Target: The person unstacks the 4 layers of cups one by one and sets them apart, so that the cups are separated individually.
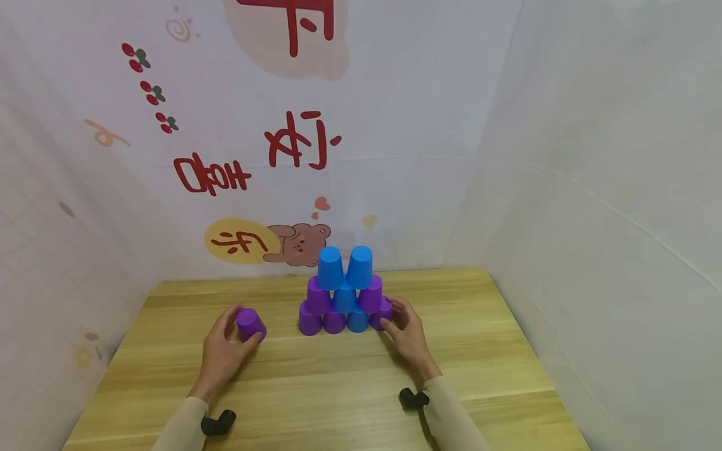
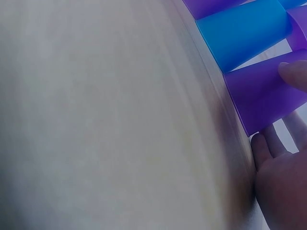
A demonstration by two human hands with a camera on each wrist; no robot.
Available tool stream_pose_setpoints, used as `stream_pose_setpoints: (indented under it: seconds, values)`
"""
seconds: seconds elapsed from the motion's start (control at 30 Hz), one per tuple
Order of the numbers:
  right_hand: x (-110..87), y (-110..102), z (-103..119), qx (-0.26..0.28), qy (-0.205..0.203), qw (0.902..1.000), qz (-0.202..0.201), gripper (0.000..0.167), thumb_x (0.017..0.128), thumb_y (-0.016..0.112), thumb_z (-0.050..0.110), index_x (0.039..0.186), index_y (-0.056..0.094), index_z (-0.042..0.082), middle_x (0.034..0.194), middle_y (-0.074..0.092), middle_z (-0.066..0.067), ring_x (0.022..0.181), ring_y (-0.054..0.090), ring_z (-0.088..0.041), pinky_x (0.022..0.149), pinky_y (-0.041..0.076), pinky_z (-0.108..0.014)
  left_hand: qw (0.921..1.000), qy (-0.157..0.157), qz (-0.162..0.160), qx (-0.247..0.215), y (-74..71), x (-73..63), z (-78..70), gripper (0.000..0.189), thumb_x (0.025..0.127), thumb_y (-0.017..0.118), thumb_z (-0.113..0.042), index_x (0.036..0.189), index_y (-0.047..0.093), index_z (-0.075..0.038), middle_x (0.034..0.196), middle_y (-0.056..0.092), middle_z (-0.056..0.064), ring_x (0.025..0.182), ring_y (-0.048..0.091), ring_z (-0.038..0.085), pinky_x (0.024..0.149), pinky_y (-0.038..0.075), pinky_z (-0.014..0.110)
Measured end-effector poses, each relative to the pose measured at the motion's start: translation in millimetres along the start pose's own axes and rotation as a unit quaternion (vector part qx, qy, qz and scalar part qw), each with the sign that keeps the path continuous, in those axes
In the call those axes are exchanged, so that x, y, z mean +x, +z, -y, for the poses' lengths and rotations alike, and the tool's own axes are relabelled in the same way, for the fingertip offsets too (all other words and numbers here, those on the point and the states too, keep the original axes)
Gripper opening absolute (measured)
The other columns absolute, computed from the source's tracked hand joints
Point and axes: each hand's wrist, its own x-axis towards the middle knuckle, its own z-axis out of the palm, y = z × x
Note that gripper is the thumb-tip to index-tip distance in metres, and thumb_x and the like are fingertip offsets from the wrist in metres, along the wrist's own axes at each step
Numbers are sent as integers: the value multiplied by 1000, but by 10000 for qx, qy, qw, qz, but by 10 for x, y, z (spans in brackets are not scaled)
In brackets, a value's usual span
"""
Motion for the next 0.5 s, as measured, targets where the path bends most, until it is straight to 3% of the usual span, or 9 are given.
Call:
stream_pose_setpoints:
  seconds: [0.1,0.2,0.27,0.5]
  values:
    - [-1,0,-1,-4,-57,10000,11,57,102,74,-10,155,57,4,157,66,-25,149,62,-49,125,54,-29,9997,-186,-2,184,-16,15,-21,93,88,97,-11,167,48,-3,168,55,24,160,47,50,139,41,36]
    - [-4,1,-4,-14,-68,10000,8,58,102,75,-10,155,57,5,157,65,-25,149,63,-48,125,54,-30,9993,-315,21,210,-39,37,-54,100,89,98,-20,172,44,-10,176,48,21,166,38,51,136,32,75]
    - [-5,2,-3,-11,-59,10000,8,58,102,75,-10,156,57,5,157,65,-25,149,63,-47,126,54,-31,9992,-352,72,163,-55,52,-83,103,89,98,-23,174,40,-14,179,44,21,168,35,53,132,29,83]
    - [-9,3,20,-35,-15,10000,8,57,103,74,-9,156,57,4,158,65,-25,148,64,-47,124,55,-29,9978,-354,496,266,-90,102,-167,115,92,96,-35,181,24,-27,187,26,21,171,24,56,126,25,92]
